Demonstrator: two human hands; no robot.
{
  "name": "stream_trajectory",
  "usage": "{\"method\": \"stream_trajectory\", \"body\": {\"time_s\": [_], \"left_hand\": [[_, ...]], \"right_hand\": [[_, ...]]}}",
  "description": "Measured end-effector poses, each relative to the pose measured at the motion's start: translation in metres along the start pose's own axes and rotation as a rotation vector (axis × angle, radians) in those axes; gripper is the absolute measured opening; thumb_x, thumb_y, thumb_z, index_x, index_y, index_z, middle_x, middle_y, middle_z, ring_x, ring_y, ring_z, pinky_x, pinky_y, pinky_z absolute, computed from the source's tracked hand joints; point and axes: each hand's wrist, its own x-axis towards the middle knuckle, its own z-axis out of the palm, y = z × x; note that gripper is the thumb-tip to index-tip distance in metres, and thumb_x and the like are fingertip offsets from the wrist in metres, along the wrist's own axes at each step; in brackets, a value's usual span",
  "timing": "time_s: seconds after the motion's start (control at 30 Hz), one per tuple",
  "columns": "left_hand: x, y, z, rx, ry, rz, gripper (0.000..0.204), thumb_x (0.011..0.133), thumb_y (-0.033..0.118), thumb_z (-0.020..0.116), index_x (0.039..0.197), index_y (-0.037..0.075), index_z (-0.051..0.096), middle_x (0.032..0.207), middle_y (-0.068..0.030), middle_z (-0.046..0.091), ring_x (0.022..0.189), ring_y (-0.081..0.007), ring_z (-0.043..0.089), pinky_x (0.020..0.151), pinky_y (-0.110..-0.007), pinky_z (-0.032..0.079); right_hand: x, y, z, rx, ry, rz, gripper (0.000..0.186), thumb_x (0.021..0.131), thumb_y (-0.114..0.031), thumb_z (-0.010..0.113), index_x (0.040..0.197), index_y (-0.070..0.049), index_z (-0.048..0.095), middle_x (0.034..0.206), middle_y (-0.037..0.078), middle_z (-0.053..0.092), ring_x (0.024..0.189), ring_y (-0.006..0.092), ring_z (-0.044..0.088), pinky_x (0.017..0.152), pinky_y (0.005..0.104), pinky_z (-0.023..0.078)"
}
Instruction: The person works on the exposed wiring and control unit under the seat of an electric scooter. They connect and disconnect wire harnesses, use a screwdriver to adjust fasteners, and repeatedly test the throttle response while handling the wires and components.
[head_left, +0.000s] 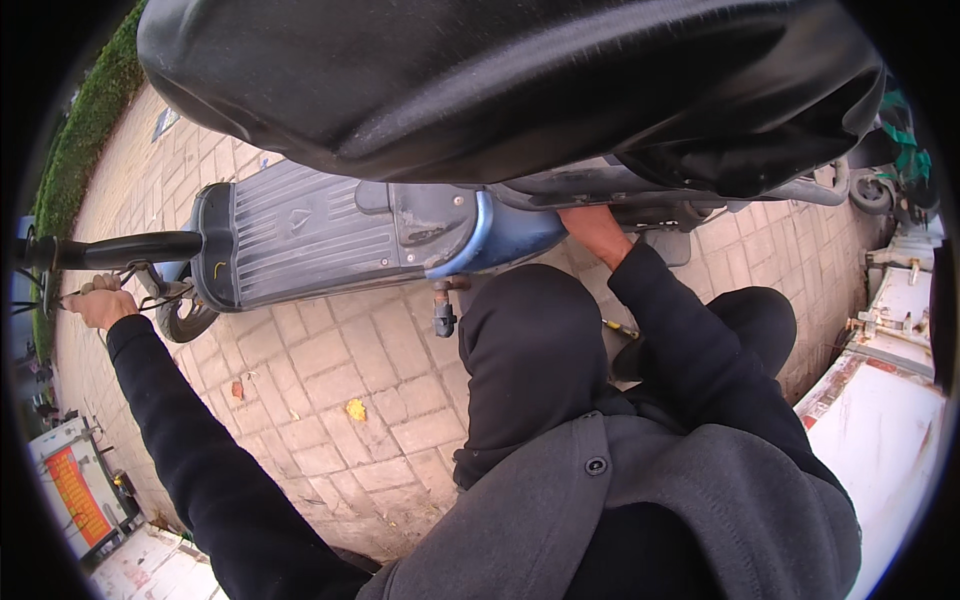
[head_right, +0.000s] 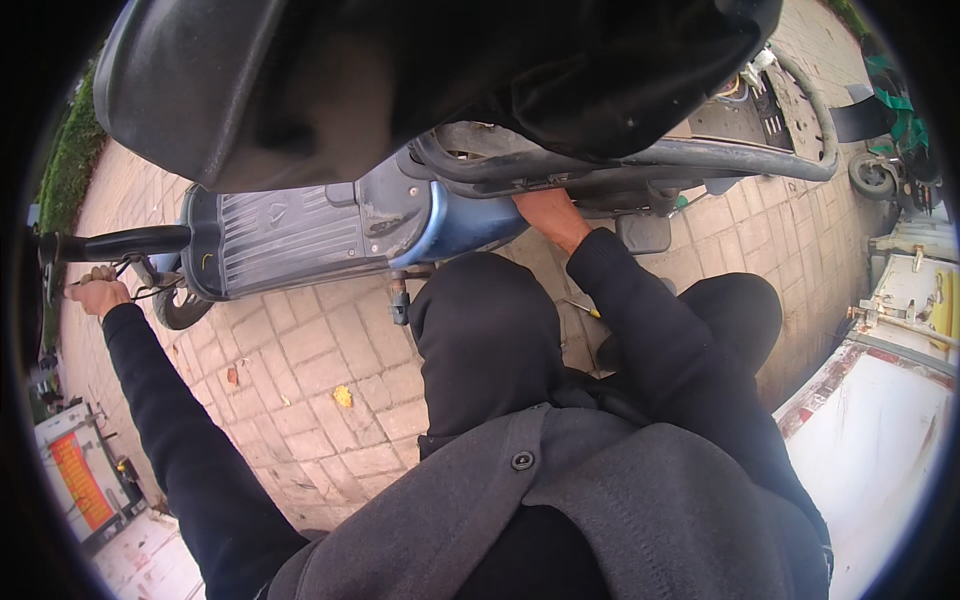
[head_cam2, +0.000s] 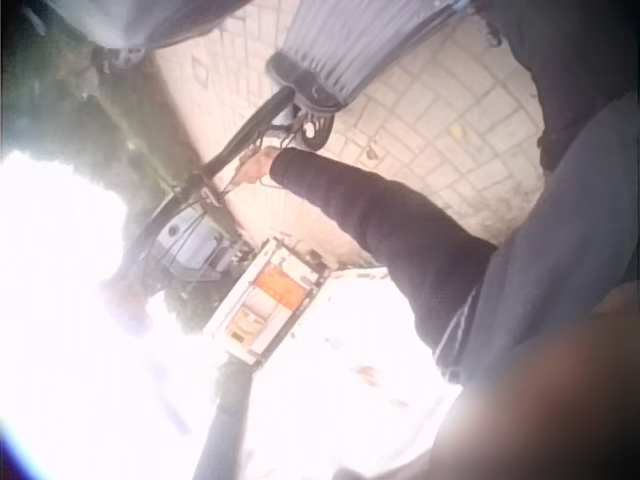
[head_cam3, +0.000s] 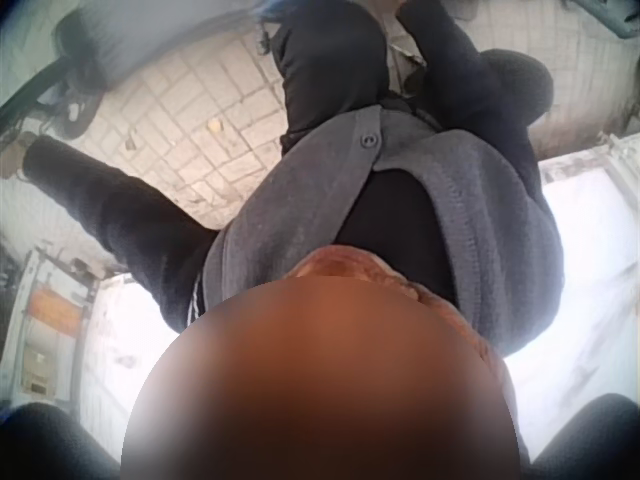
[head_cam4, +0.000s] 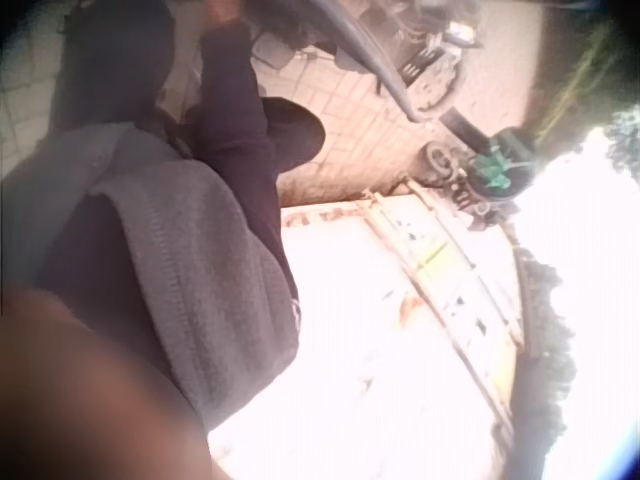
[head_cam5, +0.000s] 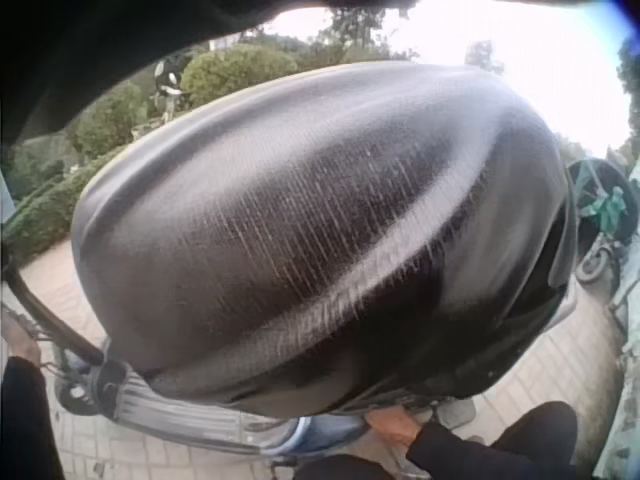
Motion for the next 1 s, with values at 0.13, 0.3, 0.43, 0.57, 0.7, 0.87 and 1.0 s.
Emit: {"method": "stream_trajectory", "body": {"time_s": [0.13,0.3,0.43,0.57,0.7,0.87,1.0], "left_hand": [[-0.009,-0.004,0.004,-0.003,0.044,-0.186,0.058,0.106,0.057,0.028,0.074,0.009,0.035,0.060,-0.0037,0.038,0.051,-0.0167,0.031,0.050,-0.032,0.031],[-0.002,0.014,0.000,0.015,-0.009,-0.133,0.056,0.107,0.055,0.025,0.070,0.014,0.026,0.057,-0.0013,0.027,0.051,-0.0158,0.025,0.049,-0.032,0.025],[-0.006,0.000,0.002,0.016,0.018,-0.141,0.057,0.107,0.056,0.025,0.068,0.015,0.025,0.056,-0.0017,0.030,0.051,-0.0169,0.028,0.049,-0.032,0.026],[-0.003,0.000,0.001,0.078,0.029,-0.129,0.060,0.108,0.057,0.028,0.068,0.012,0.031,0.057,-0.0050,0.043,0.049,-0.0177,0.036,0.047,-0.032,0.031],[-0.006,0.005,-0.002,0.009,0.048,-0.124,0.059,0.107,0.057,0.023,0.067,0.014,0.029,0.052,-0.0045,0.031,0.048,-0.0190,0.033,0.048,-0.033,0.027],[-0.009,0.012,0.004,0.060,0.011,-0.108,0.055,0.107,0.053,0.029,0.069,0.013,0.028,0.057,-0.0038,0.037,0.049,-0.0167,0.033,0.049,-0.034,0.027],[-0.008,0.017,0.003,0.060,-0.031,-0.033,0.057,0.107,0.056,0.024,0.067,0.016,0.021,0.054,-0.0018,0.024,0.050,-0.0152,0.023,0.049,-0.031,0.023]], "right_hand": [[0.001,0.011,0.018,-0.176,0.106,-0.158,0.027,0.097,-0.014,0.060,0.121,-0.002,0.068,0.123,0.018,0.070,0.119,0.0374,0.061,0.105,0.0463,0.046],[0.006,0.017,0.025,-0.274,0.123,-0.231,0.027,0.098,-0.019,0.060,0.119,-0.005,0.070,0.122,0.017,0.070,0.117,0.0377,0.062,0.102,0.0480,0.046],[0.007,0.014,0.025,-0.372,0.093,-0.278,0.027,0.096,-0.016,0.060,0.119,-0.004,0.069,0.121,0.018,0.070,0.116,0.0378,0.062,0.102,0.0471,0.046],[0.007,0.002,0.025,-0.296,0.111,-0.191,0.030,0.094,-0.009,0.059,0.121,0.000,0.067,0.121,0.022,0.068,0.117,0.0401,0.061,0.103,0.0461,0.046],[0.005,-0.005,0.020,-0.333,0.025,-0.105,0.030,0.094,-0.007,0.058,0.121,0.001,0.066,0.119,0.023,0.069,0.117,0.0413,0.061,0.103,0.0468,0.046],[0.006,0.001,0.024,-0.195,0.092,-0.147,0.028,0.095,-0.010,0.058,0.119,0.000,0.068,0.119,0.020,0.070,0.116,0.0398,0.062,0.103,0.0479,0.046],[0.005,0.012,0.031,-0.298,0.138,-0.196,0.027,0.098,-0.018,0.058,0.120,-0.004,0.069,0.122,0.016,0.070,0.117,0.0375,0.062,0.104,0.0493,0.044]]}}
